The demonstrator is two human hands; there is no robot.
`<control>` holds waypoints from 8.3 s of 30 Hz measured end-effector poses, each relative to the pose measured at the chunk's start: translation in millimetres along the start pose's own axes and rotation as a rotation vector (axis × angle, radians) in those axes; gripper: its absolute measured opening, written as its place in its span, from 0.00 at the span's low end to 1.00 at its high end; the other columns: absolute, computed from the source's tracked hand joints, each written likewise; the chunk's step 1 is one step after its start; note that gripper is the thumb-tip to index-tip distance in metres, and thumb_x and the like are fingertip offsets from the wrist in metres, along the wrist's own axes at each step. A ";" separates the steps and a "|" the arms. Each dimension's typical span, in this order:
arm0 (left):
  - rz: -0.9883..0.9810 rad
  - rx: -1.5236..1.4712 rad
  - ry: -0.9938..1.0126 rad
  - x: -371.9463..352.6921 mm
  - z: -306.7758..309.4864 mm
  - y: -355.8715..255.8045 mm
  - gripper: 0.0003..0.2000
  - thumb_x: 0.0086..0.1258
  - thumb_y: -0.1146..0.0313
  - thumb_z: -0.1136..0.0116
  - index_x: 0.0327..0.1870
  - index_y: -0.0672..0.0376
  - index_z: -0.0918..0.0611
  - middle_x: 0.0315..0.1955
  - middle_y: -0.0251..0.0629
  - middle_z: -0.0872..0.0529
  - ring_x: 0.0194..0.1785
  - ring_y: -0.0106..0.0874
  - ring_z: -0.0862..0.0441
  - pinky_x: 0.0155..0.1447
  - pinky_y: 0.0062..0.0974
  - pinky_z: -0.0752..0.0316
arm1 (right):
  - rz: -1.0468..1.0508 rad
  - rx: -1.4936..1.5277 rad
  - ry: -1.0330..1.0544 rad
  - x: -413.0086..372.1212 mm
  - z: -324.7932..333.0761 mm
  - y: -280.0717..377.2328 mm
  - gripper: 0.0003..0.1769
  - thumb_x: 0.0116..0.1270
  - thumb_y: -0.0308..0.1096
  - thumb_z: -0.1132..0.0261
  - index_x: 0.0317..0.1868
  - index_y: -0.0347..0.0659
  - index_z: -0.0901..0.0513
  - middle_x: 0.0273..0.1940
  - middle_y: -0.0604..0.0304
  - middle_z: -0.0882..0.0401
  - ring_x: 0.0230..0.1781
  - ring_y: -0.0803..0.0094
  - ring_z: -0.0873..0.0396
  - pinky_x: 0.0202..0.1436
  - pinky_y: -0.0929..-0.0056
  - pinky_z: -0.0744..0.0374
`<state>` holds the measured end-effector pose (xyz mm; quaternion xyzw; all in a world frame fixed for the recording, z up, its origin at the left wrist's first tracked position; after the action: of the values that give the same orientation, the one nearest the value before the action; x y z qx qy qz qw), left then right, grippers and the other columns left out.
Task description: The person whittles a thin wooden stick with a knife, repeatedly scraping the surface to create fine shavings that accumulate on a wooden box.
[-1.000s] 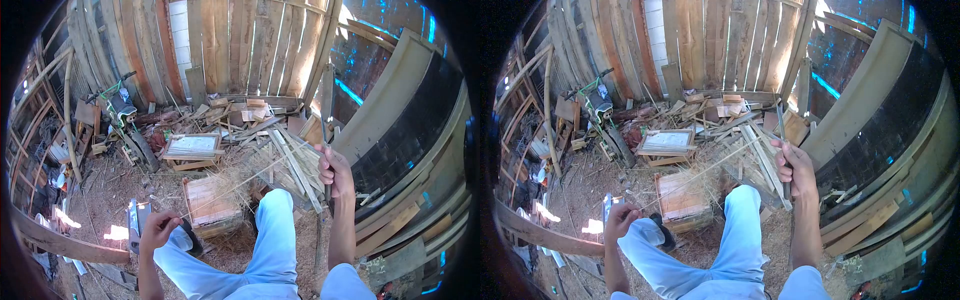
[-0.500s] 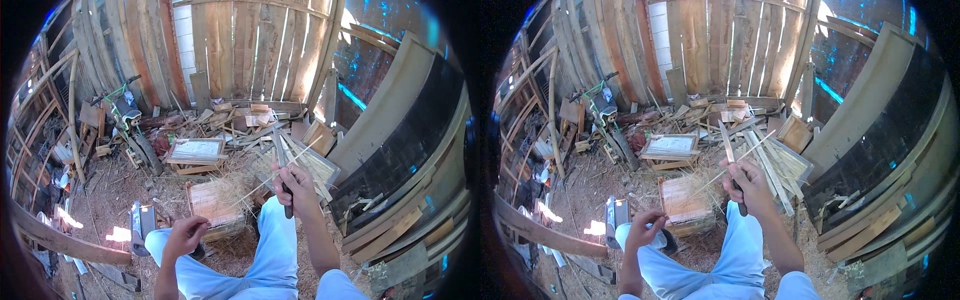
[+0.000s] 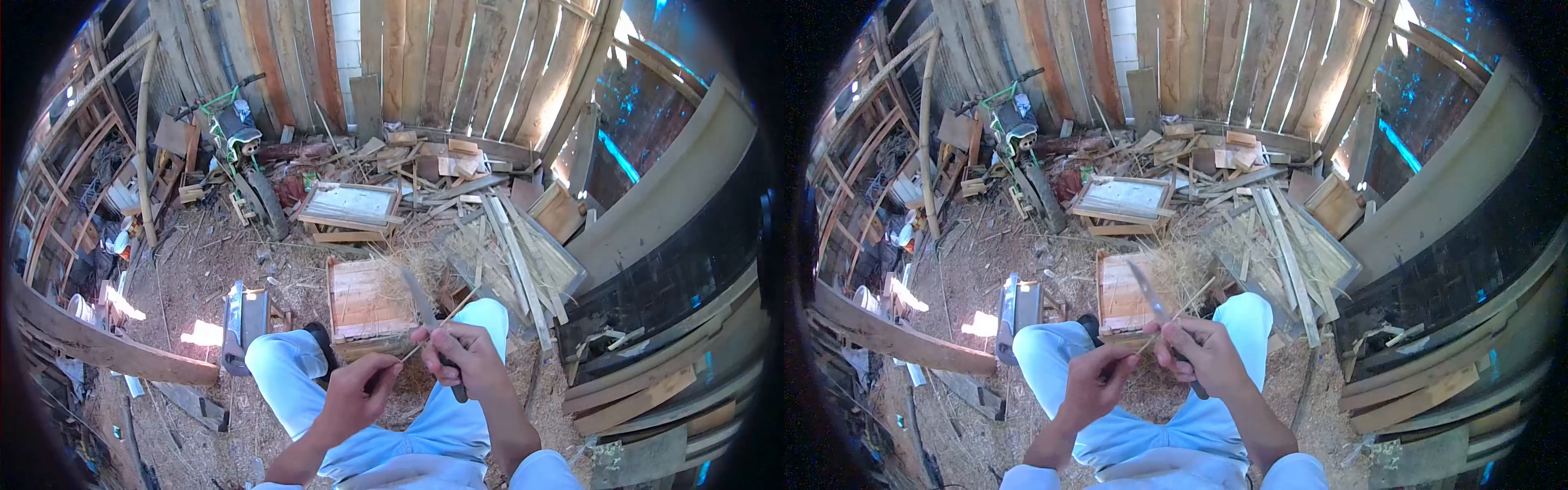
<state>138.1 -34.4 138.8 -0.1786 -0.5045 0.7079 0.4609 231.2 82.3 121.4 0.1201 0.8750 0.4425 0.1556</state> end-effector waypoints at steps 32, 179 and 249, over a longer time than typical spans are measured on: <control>0.129 0.024 -0.219 -21.5 3.8 31.6 0.04 0.61 0.76 0.39 0.36 0.62 0.20 0.26 0.44 0.18 0.24 0.34 0.19 0.28 0.27 0.28 | -0.153 -0.118 0.067 22.1 -7.7 -50.5 0.18 0.74 0.36 0.49 0.57 0.33 0.28 0.24 0.64 0.28 0.14 0.87 0.40 0.16 0.88 0.42; 0.373 -0.688 0.097 -26.6 0.0 32.8 0.10 0.72 0.67 0.48 0.38 0.65 0.19 0.21 0.26 0.24 0.22 0.13 0.34 0.25 0.14 0.40 | -0.377 -0.268 0.339 17.8 -36.4 -0.7 0.22 0.71 0.37 0.44 0.58 0.29 0.28 0.18 0.65 0.32 0.13 0.86 0.42 0.14 0.85 0.46; 0.405 -0.758 0.178 -52.8 7.2 50.2 0.09 0.74 0.68 0.51 0.40 0.65 0.21 0.19 0.27 0.27 0.20 0.14 0.37 0.23 0.14 0.42 | -0.033 -0.321 0.151 15.3 -15.8 71.1 0.22 0.71 0.35 0.45 0.62 0.36 0.30 0.21 0.59 0.25 0.11 0.86 0.41 0.14 0.87 0.44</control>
<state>136.2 -85.6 86.5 -0.4909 -0.6418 0.5305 0.2564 216.2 117.1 185.4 0.0459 0.8040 0.5818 0.1139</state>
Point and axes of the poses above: each hand's wrist, its own x-axis towards the middle knuckle, its own z-axis out of the back of the hand, y = z × x, the point moved 7 cm from there along x, towards the middle knuckle
